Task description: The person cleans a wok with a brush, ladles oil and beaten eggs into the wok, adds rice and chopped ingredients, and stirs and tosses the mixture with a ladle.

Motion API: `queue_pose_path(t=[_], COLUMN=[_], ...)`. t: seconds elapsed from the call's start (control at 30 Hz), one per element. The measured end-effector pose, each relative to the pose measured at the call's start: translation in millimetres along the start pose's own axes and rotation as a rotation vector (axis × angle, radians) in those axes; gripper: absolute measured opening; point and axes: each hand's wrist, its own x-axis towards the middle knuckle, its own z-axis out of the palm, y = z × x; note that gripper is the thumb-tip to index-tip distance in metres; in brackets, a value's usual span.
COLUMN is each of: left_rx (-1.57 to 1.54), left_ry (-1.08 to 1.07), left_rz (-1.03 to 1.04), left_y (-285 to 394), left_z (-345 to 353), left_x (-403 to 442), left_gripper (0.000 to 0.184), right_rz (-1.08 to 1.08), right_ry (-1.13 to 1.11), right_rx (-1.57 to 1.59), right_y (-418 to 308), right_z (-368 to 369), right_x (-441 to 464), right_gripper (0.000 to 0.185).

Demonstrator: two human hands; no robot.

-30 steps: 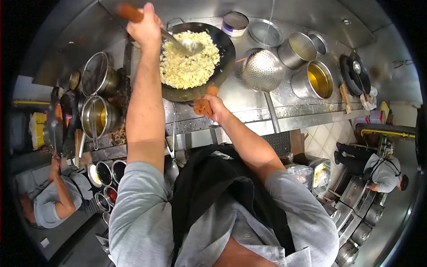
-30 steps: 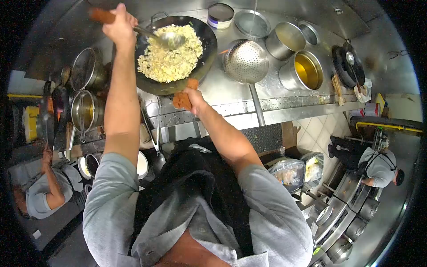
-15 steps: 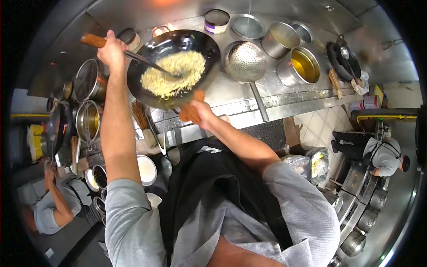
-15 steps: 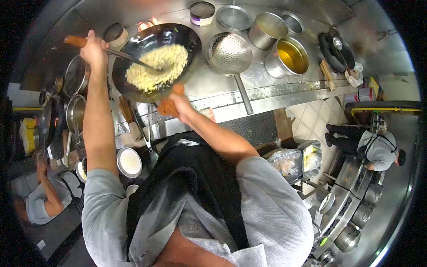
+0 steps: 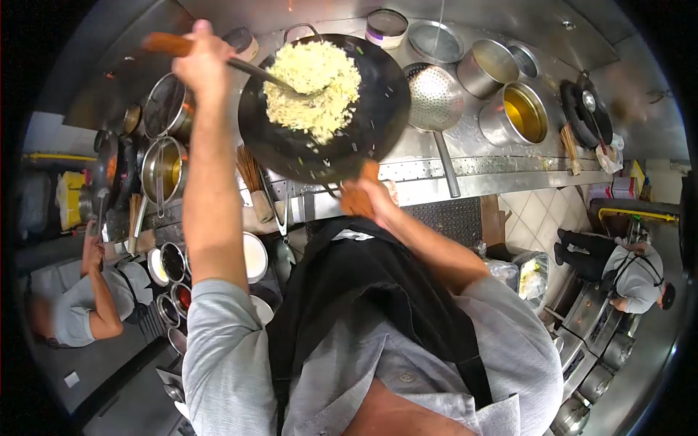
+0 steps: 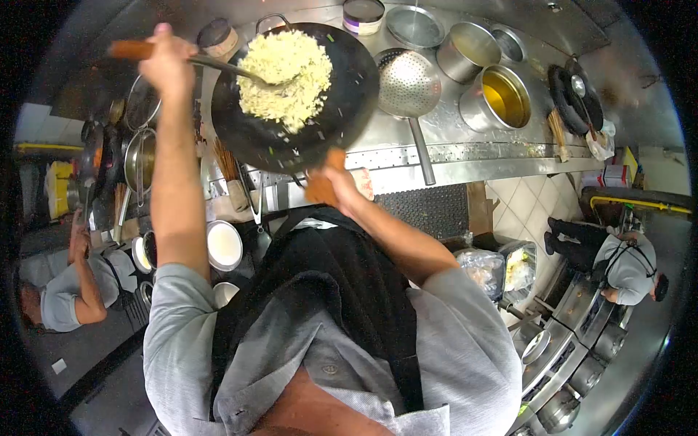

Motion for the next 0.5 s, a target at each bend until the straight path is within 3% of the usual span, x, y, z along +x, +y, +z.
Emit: queue_pose_path(t=[0.07,0.13,0.17,0.2,0.27,0.37,0.4,0.5], left_rx=[-0.195,-0.261,-0.042,0.220,0.008,0.076,-0.126,-0.242], left_ry=[0.015,-0.223,-0.115,-0.030,-0.029,0.040,0.043,-0.054], left_rz=[-0.102,-0.056,0.024,0.097,-0.047,0.052,-0.042,-0.073], left_y=[62,77,65,36,-24,-23,-6,63], left_z=[-1,-19,-9,3,16,-1,-7,-18], left_x=[-7,-22,-44,-60,-62,-21,-7,-27], left_gripper=[0.033,0.032,0.030,0.030,0.033,0.031,0.031,0.037], right_rz=[-0.009,0.028,0.110,0.038,0.091,0.029,-0.004,-0.055], right_ry=[-0.069,0.002,-0.003,-0.083,0.107,-0.047,-0.072,-0.127], right_rx=[0.124,0.179,0.180,0.156,-0.100,0.050,0.014,-0.069], right_y=[10,-8,-22,-25,-41,-4,11,22], right_z=[-30,-2,16,25,53,8,-15,-50], right_x=[-6,-2,15,52,63,32,18,7], right_gripper=[0.040,0.039,0.036,0.033,0.033,0.033,0.033,0.032])
